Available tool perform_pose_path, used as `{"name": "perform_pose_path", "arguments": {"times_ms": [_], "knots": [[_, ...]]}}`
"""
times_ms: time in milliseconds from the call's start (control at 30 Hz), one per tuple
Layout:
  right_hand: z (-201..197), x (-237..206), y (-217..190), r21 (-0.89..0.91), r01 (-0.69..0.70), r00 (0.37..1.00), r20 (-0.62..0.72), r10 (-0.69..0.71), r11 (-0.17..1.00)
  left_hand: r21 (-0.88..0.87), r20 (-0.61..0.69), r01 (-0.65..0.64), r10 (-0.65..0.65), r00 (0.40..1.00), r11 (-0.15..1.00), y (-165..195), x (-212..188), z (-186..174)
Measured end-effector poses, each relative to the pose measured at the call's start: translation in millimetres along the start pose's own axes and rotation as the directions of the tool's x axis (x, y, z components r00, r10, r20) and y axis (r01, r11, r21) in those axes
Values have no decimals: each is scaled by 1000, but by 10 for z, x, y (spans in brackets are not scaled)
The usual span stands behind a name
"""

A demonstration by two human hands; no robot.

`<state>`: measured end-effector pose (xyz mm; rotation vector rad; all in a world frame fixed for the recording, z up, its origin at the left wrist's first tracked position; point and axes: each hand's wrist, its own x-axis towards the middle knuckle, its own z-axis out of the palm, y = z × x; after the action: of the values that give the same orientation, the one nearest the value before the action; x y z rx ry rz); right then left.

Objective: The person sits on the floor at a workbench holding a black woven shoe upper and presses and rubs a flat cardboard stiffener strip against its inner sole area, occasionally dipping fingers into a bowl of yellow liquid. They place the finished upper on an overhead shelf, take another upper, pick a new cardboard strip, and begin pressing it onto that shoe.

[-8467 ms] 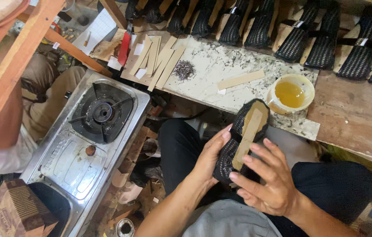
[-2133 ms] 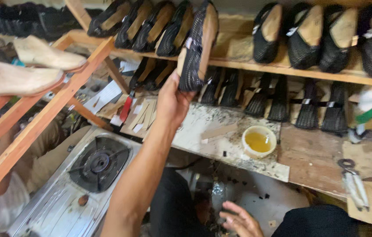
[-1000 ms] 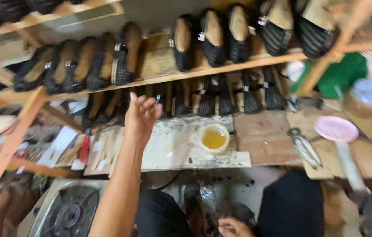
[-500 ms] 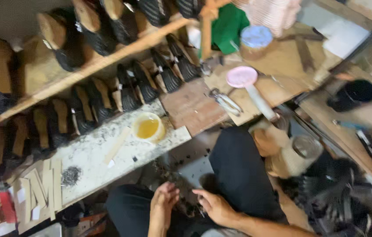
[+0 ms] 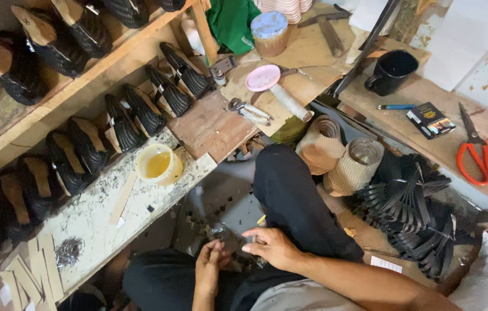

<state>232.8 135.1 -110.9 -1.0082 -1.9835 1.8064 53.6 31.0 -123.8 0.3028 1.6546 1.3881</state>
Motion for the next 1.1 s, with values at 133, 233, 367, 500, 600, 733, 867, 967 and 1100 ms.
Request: {"name": "perform_pose_path", "arguments": {"times_ms": [133,233,367,500,600,733,867,967,1100], "knots": [[27,197,-44,8,17,1000,-14,-17,1000,139,-5,17,-17,1000,990,-59,-4,32],[98,320,-15,-50,72,997,-14,-73,996,364,32,-98,93,995,926,-131,-52,49],[118,429,114,-65,8,998,56,-5,998,526,99,-177,146,984,832,-231,-3,77],[62,520,165,9,-189,971,151,186,982,675,85,-198,191,978,711,-316,34,92],[29,532,163,-14,52,997,60,-51,999,721,204,-403,383,901,563,-401,21,180],[18,531,161,20,-11,997,72,10,1000,700,353,-539,429,831,469,-497,-12,332],[13,646,155,148,-107,990,105,92,983,744,323,-482,383,866,462,-474,12,297],[20,687,151,97,-79,994,87,70,992,740,317,-430,296,901,517,-485,79,269],[63,728,257,-21,-27,992,121,30,999,760,403,-566,451,796,320,-562,144,285]]}}
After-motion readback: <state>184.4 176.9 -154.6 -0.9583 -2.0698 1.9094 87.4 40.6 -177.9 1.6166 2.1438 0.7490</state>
